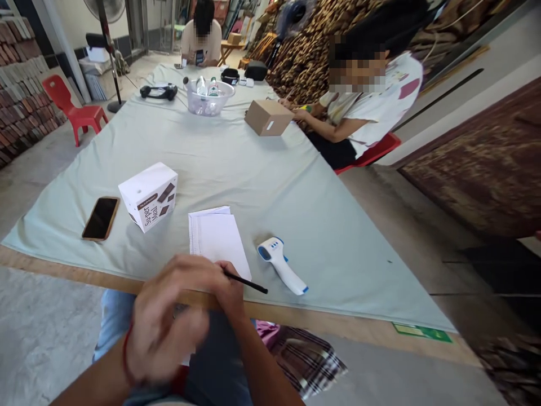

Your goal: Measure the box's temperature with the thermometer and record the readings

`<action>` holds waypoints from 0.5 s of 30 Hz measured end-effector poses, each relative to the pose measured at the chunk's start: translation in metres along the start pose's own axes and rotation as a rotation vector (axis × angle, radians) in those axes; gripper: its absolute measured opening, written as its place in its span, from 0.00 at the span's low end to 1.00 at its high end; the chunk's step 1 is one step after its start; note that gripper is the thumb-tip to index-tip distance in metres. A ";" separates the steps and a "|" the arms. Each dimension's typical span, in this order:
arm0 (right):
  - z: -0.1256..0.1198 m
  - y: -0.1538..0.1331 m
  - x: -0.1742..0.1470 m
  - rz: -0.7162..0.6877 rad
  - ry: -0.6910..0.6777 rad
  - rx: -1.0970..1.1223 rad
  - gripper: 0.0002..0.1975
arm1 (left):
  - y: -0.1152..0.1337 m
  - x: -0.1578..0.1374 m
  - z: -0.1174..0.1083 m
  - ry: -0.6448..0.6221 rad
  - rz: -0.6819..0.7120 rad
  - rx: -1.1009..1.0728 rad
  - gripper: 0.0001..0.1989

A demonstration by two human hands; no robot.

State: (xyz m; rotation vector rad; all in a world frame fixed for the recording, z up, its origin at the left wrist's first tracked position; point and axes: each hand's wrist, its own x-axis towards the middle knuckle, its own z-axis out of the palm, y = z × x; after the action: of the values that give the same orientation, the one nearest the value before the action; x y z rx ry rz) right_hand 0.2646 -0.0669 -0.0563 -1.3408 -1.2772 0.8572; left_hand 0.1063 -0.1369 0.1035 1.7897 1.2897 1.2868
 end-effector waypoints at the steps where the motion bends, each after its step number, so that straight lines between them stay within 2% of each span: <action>1: -0.001 0.000 0.000 0.007 0.001 0.006 0.06 | -0.016 0.007 0.004 0.002 0.004 0.020 0.13; 6: -0.009 -0.002 -0.002 -0.022 0.057 0.010 0.06 | -0.122 0.024 0.036 -0.061 -0.018 0.351 0.11; 8: -0.013 -0.004 -0.001 -0.074 0.056 -0.018 0.06 | -0.149 0.020 0.044 -0.077 0.009 0.471 0.13; 11: -0.022 -0.009 0.005 -0.208 0.031 -0.102 0.07 | -0.162 0.014 0.049 -0.105 0.068 0.600 0.15; 15: -0.037 -0.002 0.031 -0.419 -0.104 -0.350 0.11 | -0.157 0.011 0.048 -0.147 0.107 0.670 0.17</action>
State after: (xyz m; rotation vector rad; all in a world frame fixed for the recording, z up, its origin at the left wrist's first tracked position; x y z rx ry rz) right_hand 0.3053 -0.0442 -0.0423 -1.2354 -1.7715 0.4257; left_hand 0.0941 -0.0657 -0.0441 2.3761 1.6837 0.7911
